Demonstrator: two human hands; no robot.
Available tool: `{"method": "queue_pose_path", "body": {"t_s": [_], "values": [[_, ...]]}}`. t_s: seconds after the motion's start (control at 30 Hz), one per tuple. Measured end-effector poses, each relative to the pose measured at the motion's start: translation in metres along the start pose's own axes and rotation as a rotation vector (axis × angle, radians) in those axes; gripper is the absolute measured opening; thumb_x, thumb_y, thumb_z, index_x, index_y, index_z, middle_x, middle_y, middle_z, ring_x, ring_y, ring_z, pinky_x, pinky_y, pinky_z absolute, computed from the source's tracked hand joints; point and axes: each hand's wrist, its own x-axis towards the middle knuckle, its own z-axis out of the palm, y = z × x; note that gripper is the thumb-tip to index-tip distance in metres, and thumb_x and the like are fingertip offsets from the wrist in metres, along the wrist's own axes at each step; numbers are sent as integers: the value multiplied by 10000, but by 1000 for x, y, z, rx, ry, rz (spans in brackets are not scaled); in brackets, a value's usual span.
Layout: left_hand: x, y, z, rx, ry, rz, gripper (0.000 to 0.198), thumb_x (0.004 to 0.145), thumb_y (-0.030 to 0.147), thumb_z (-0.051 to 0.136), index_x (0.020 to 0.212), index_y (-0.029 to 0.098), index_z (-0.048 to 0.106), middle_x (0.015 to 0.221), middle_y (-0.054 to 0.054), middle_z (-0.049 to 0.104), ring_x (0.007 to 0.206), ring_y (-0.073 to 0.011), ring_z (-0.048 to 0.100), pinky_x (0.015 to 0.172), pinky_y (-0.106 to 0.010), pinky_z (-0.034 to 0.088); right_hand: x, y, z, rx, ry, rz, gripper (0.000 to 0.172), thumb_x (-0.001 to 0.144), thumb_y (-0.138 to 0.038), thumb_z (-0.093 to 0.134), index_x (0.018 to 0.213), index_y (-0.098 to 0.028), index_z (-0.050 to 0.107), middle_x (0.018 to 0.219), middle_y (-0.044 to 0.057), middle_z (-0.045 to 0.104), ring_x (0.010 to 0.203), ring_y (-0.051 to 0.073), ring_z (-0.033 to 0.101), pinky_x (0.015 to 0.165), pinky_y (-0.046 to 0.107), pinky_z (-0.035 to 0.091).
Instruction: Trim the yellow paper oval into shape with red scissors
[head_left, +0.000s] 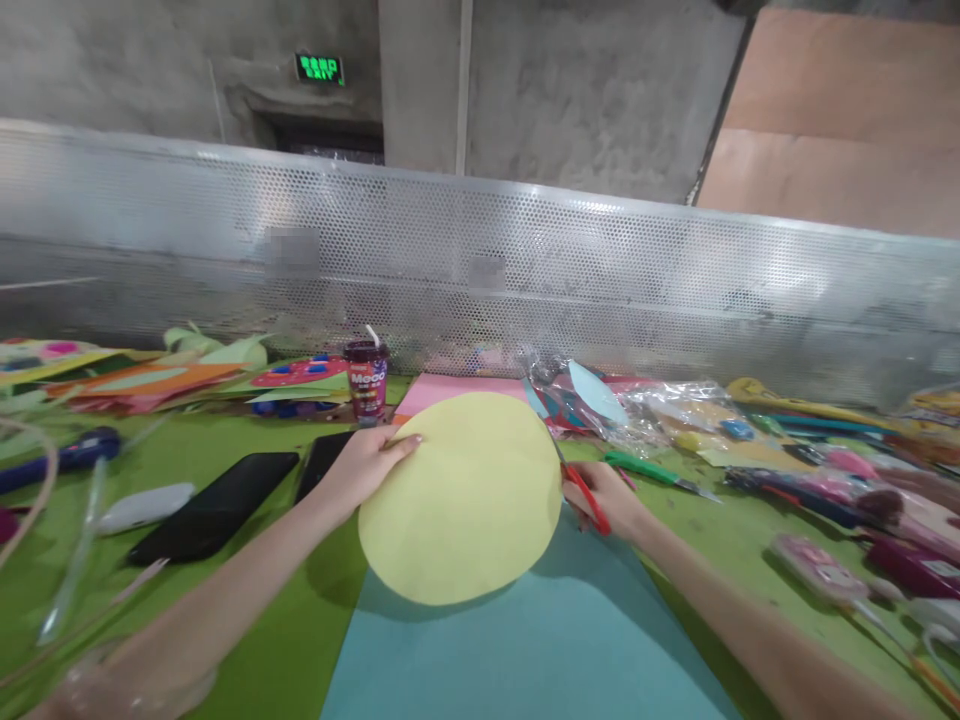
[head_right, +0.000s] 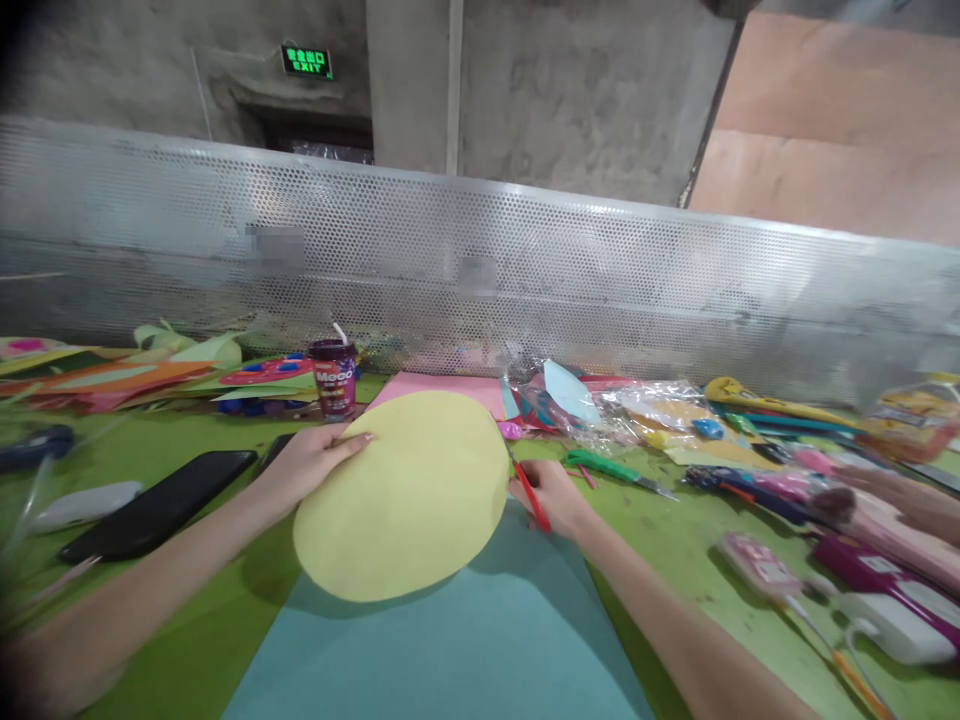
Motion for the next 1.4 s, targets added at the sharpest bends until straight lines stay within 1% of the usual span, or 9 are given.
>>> {"method": "queue_pose_path", "body": {"t_s": [0.2, 0.37, 0.47, 0.67, 0.83, 1.0, 1.2, 1.33, 1.4], "values": [[0, 2, -2, -8, -1, 6, 409, 651, 430, 530, 959, 175, 616, 733, -34, 679, 620, -208, 613, 526, -262, 445, -2, -5, 0, -45, 8, 9, 187, 669, -307, 405, 549, -164, 416, 410, -46, 449, 360, 104, 489, 327, 178, 354], [1, 1, -3, -9, 2, 6, 384, 652, 425, 531, 936, 185, 623, 709, -28, 677, 601, -202, 610, 517, -261, 442, -2, -3, 0, -76, 30, 12, 174, 662, -280, 395, 530, -165, 402, 406, -45, 447, 346, 108, 493, 310, 174, 343], [1, 1, -4, -4, 1, -7, 366, 647, 426, 535, 901, 181, 631, 707, -35, 677, 593, -205, 610, 508, -264, 441, -2, -4, -1, -84, 18, 9, 154, 651, -252, 394, 522, -166, 394, 405, -45, 451, 348, 112, 503, 306, 169, 337], [1, 2, -6, 36, 7, 18, 338, 645, 434, 531, 828, 174, 644, 687, -41, 674, 564, -210, 605, 489, -269, 432, -2, -4, -3, -100, 10, -4, 147, 654, -232, 387, 522, -166, 386, 410, -43, 462, 333, 97, 487, 311, 164, 336], [3, 1, -8, 44, 9, 7, 352, 638, 443, 534, 826, 166, 644, 690, -49, 673, 579, -218, 607, 493, -274, 434, -1, 0, -2, -102, 12, -3, 132, 654, -231, 387, 538, -168, 388, 413, -44, 452, 333, 109, 502, 303, 169, 342], [3, 4, -9, 30, -17, -7, 368, 639, 440, 541, 859, 160, 636, 719, -46, 676, 599, -208, 609, 509, -263, 435, -1, -1, -2, -114, 24, -29, 129, 654, -235, 388, 546, -166, 403, 439, -40, 457, 331, 103, 493, 307, 177, 357], [2, 4, -9, -37, -56, -41, 375, 649, 417, 549, 916, 162, 619, 735, -43, 677, 629, -203, 613, 535, -260, 447, 0, -2, -4, -14, 22, 3, 147, 671, -266, 391, 564, -166, 405, 416, -57, 406, 330, 99, 481, 319, 185, 375], [2, 4, -9, -37, -65, -40, 361, 655, 412, 549, 912, 168, 619, 737, -39, 678, 625, -196, 614, 536, -254, 446, 1, 3, -7, 23, -19, -52, 145, 689, -274, 391, 598, -165, 419, 416, -62, 416, 364, 96, 492, 357, 185, 389], [2, 4, -9, -35, -66, -42, 361, 654, 412, 551, 909, 167, 622, 735, -41, 678, 624, -199, 614, 536, -258, 445, 0, 3, -7, 31, -39, -49, 130, 679, -265, 400, 603, -163, 426, 442, -62, 428, 370, 88, 489, 359, 182, 389]]}}
